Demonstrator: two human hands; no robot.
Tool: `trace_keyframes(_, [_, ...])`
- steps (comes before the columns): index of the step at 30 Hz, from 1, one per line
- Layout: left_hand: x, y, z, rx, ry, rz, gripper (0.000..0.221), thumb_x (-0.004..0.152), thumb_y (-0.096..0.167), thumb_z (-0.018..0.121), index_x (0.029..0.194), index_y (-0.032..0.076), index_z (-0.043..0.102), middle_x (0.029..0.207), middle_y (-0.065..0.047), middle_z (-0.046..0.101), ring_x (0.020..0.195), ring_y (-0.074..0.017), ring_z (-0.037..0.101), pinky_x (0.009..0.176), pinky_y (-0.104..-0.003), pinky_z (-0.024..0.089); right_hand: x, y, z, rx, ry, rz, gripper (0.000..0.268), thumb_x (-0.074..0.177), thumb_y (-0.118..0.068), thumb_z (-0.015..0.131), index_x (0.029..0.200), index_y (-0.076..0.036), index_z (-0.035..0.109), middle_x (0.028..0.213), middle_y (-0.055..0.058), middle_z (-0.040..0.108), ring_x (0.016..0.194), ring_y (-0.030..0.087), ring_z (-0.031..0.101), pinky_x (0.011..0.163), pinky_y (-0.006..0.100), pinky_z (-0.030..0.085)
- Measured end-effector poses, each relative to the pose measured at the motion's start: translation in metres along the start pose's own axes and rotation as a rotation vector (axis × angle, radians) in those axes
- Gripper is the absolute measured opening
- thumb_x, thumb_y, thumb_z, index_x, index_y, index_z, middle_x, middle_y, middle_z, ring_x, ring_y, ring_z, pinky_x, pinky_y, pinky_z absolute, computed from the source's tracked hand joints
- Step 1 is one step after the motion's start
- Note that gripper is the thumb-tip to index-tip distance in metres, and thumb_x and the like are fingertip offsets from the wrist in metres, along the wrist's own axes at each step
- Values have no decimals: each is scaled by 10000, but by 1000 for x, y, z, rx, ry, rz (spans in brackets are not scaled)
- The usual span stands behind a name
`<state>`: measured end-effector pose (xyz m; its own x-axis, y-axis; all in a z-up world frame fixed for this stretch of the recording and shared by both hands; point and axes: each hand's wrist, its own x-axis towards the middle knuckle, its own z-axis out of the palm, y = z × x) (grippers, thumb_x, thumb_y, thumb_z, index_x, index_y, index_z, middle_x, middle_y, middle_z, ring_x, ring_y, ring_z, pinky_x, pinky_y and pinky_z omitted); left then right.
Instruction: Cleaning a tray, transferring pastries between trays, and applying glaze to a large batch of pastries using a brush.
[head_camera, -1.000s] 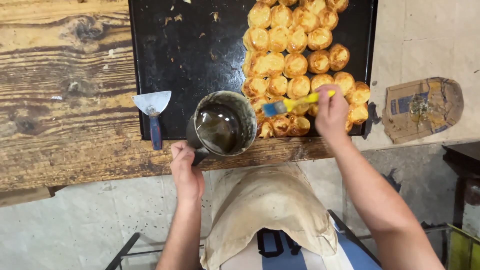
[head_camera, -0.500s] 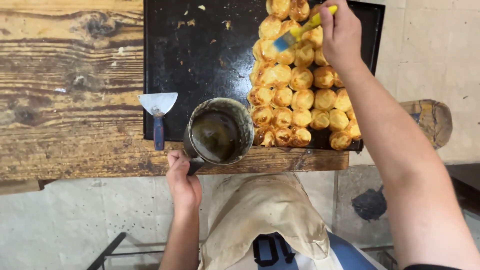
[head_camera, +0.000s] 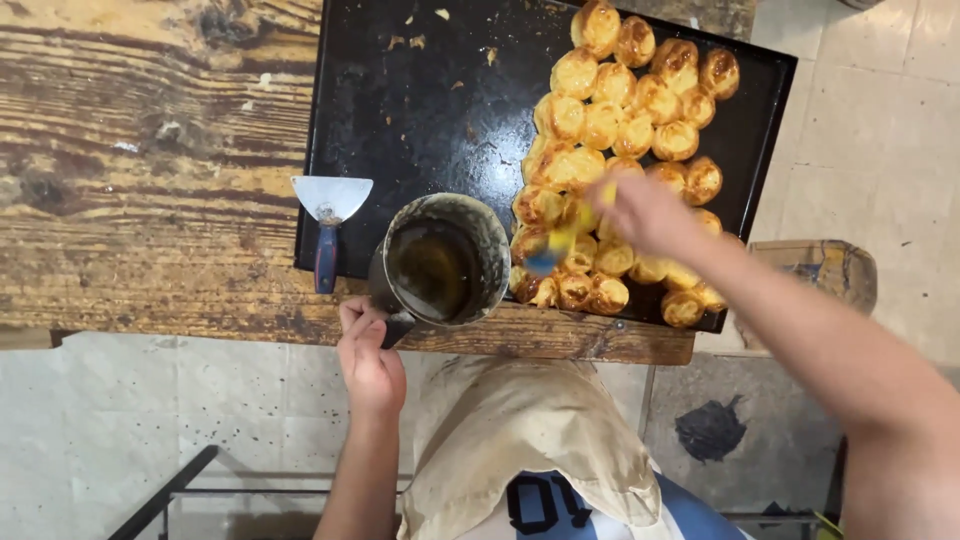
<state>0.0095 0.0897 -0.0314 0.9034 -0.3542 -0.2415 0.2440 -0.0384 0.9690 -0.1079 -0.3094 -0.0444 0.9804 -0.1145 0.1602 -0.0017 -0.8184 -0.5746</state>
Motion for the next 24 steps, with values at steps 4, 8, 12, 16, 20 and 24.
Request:
trace_keyframes(4, [0, 27, 11, 27, 3, 11, 301, 966, 147, 436, 717, 151, 267, 989, -32, 281, 932, -144, 260, 942, -316, 306, 59, 84, -41, -112, 156, 56, 227, 1109, -279, 610, 1085, -53, 608, 872, 177, 630, 824, 422, 667, 762, 502, 526])
trace_keyframes(8, [-3, 28, 12, 65, -18, 16, 294, 972, 148, 433, 719, 158, 283, 981, -38, 277, 916, -150, 251, 923, -319, 300, 64, 126, -49, -343, 313, 20, 139, 1180, -247, 609, 1092, -153, 662, 914, 25, 659, 866, 304, 710, 797, 396, 552])
trace_keyframes(12, [0, 25, 17, 36, -61, 1, 275, 969, 143, 420, 721, 155, 300, 993, -51, 299, 923, -162, 250, 920, -347, 314, 7, 8, -28, -866, -192, -244, 73, 972, -205, 616, 909, -211, 652, 740, -69, 666, 674, 177, 670, 759, 350, 571])
trace_keyframes(16, [5, -7, 16, -20, -70, 6, 269, 969, 158, 445, 725, 149, 334, 1007, -55, 324, 940, -160, 275, 934, -358, 335, -104, -1, 27, -106, -196, -251, 202, 975, -276, 574, 827, -165, 656, 673, 21, 659, 580, 275, 631, 633, 464, 539])
trace_keyframes(20, [8, -6, 30, -57, -106, 28, 275, 968, 108, 443, 743, 173, 299, 1009, -36, 303, 937, -164, 249, 938, -333, 300, -157, -5, 3, 8, 242, -135, 263, 1013, -422, 556, 1061, -215, 710, 878, -25, 692, 725, 208, 636, 746, 350, 546])
trace_keyframes(24, [8, -17, 43, -92, -177, 44, 319, 989, 85, 447, 759, 178, 246, 989, -35, 272, 912, -175, 216, 886, -341, 300, -132, -50, -19, 335, 862, 27, 415, 1022, -323, 505, 877, 47, 623, 725, 166, 621, 559, 276, 532, 596, 403, 472])
